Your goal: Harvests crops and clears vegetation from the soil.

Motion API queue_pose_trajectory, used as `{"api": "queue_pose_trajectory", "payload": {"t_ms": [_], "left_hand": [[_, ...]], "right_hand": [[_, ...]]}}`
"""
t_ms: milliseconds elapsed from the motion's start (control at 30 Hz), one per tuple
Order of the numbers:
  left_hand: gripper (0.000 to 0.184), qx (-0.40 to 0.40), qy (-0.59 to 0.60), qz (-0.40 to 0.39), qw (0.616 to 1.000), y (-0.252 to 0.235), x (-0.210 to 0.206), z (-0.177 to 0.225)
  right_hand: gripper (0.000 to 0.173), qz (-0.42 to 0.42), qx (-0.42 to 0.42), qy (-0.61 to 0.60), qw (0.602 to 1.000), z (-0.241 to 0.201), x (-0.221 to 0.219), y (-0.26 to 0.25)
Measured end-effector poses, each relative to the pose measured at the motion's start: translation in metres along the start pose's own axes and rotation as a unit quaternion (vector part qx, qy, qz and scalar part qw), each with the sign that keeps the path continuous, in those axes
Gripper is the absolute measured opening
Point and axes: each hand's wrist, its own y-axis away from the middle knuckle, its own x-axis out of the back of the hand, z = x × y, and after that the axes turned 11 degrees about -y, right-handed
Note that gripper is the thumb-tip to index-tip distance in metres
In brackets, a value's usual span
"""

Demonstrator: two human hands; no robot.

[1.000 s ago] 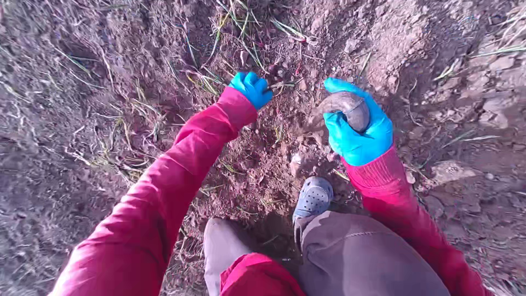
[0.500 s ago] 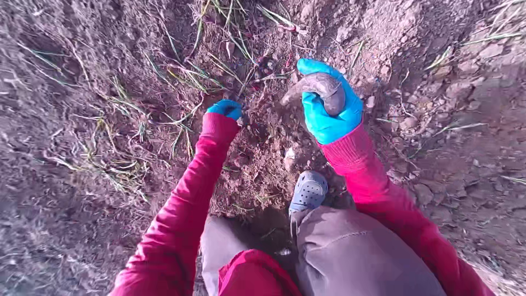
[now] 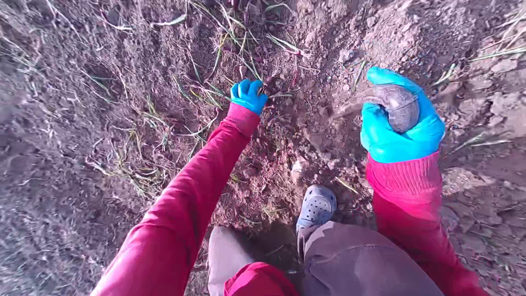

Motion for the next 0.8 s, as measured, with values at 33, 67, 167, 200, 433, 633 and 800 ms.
{"api": "queue_pose_trajectory", "payload": {"t_ms": [33,67,167,200,433,633,800], "left_hand": [[0.019,-0.025,0.011,-0.008,1.000,-0.010,0.003,-0.007],[0.022,-0.035,0.016,-0.048,0.998,-0.011,0.003,-0.011],[0.027,-0.083,0.015,-0.028,0.996,0.006,0.005,-0.011],[0.027,-0.089,-0.001,-0.003,0.996,0.016,0.005,-0.007],[0.035,0.055,0.025,-0.028,0.998,-0.015,0.016,-0.037],[0.037,0.079,0.013,-0.120,0.990,-0.020,0.091,0.016],[0.020,-0.099,-0.072,-0.310,0.943,-0.048,-0.013,0.163]], "right_hand": [[0.040,0.021,0.011,-0.039,0.999,-0.012,0.004,-0.003],[0.035,0.049,0.000,-0.065,0.997,-0.020,0.006,-0.004],[0.037,0.025,0.023,-0.057,0.998,-0.006,-0.005,-0.028],[0.043,-0.003,-0.001,-0.021,1.000,0.011,-0.008,-0.026],[0.039,0.046,-0.038,-0.041,0.997,-0.019,0.001,0.000],[0.050,-0.053,-0.131,0.066,0.988,0.060,-0.021,0.010],[0.042,-0.009,-0.037,0.014,0.999,-0.018,0.009,-0.004]]}}
